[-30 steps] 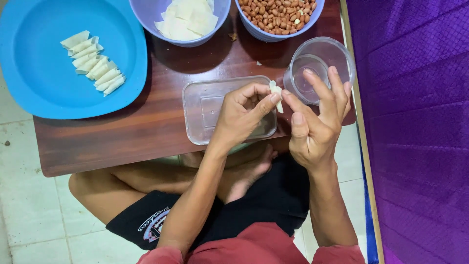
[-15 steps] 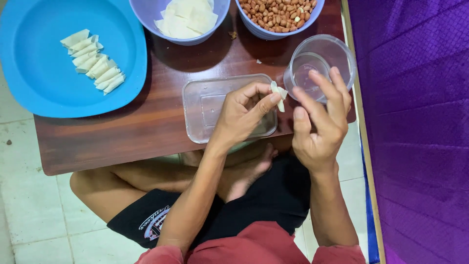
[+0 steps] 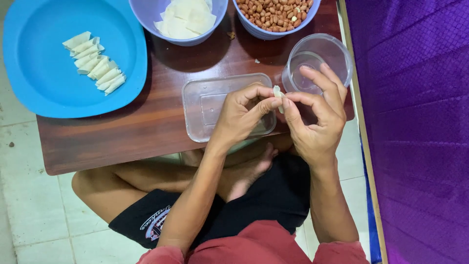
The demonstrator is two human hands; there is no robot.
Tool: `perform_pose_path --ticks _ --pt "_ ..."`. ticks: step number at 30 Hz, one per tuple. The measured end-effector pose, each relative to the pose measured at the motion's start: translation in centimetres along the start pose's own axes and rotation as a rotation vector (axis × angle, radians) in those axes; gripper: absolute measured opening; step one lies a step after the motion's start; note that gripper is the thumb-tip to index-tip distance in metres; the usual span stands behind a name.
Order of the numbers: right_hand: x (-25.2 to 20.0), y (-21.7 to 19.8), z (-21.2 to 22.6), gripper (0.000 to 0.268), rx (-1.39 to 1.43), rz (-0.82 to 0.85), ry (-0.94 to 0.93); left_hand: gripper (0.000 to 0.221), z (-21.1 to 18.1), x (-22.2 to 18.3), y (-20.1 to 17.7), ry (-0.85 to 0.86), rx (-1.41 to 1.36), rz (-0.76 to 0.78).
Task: Wrapping individual peanuts in small square wrappers and rolling them into cylinders before placing them on a plate.
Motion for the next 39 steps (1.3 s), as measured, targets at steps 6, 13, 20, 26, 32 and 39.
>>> perform_pose_path --ticks 6,13,20,26,32,39 --pt "0.1 0.1 0.1 0.009 0.008 0.022 -0.007 0.009 -0.1 0.0 0.0 0.013 0.033 -0.008" --pt "0.1 0.4 0.2 0.006 -0.048 0.014 -0.029 0.008 0.2 0.0 -0.2 0.019 0.030 -0.013" --pt "-0.2 0.2 0.6 0.012 -0.031 0.024 -0.046 0.009 0.5 0.1 -0.4 0.030 0.080 -0.070" --pt "-0.8 0.6 0.8 0.018 -0.074 0.015 -0.071 0.010 0.4 0.0 -0.5 0.034 0.080 -0.099" --pt "-1.0 0.6 1.2 0.023 -0.044 0.017 -0.074 0.008 0.3 -0.1 -0.6 0.055 0.033 -0.095" --pt "-1.2 0.6 1.5 0.021 -0.023 0.007 -0.092 0.015 -0.1 -0.2 -0.5 0.112 0.068 -0.080"
Point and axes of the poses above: each hand's wrist, its own x-axis towards the middle knuckle, its own y-axis out of the palm, z = x × y, the point moved 3 cm from there along x, towards the middle knuckle, and after that the axes turned 3 degrees about -x, right-handed, at the moved point
